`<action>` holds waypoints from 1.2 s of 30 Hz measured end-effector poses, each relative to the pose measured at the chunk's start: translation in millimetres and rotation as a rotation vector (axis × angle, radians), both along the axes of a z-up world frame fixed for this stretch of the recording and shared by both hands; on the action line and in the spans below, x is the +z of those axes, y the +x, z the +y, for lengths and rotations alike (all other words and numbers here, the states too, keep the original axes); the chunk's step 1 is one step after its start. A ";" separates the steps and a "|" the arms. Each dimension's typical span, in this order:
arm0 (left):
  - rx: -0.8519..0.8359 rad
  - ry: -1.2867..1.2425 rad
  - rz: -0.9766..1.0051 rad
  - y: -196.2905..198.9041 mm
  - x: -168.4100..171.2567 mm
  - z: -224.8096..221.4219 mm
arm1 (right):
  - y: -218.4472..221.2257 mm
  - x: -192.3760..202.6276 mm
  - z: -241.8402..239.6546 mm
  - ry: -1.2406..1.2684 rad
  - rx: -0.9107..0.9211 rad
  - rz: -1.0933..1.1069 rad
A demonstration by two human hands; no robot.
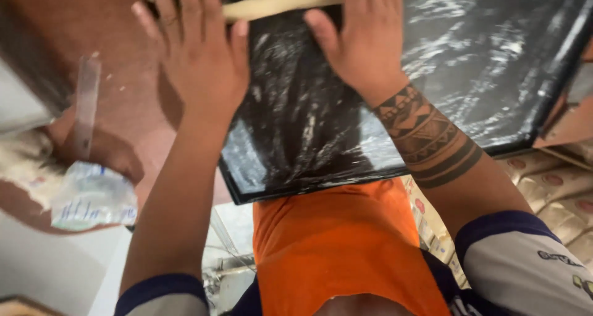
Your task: Cleaning a baking tray with a scraper, greasing it, and arranging long strips of dough on it for baking.
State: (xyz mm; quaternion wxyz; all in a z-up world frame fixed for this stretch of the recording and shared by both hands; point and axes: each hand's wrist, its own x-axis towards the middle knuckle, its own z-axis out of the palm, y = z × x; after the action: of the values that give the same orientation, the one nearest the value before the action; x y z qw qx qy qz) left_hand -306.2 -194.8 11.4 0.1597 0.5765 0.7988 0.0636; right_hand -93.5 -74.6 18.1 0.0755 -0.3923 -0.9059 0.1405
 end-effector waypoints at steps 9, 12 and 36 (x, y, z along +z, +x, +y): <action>-0.249 0.045 -0.044 46.9 15.8 49.3 | 120.9 -18.6 25.6 -0.009 -0.211 -0.050; -0.296 0.150 -0.068 65.3 3.9 62.0 | 98.4 -6.1 21.6 -0.089 -0.103 -0.046; -0.157 0.132 -0.047 -3.1 -12.7 -9.2 | 196.8 53.0 -100.5 -0.193 -0.003 0.170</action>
State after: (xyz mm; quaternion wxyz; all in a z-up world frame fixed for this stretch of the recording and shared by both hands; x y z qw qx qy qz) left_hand -309.3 -204.0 -1.3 0.1447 0.6449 0.7413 0.1168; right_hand 103.3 -175.2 71.2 0.1140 -0.3858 -0.8779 0.2595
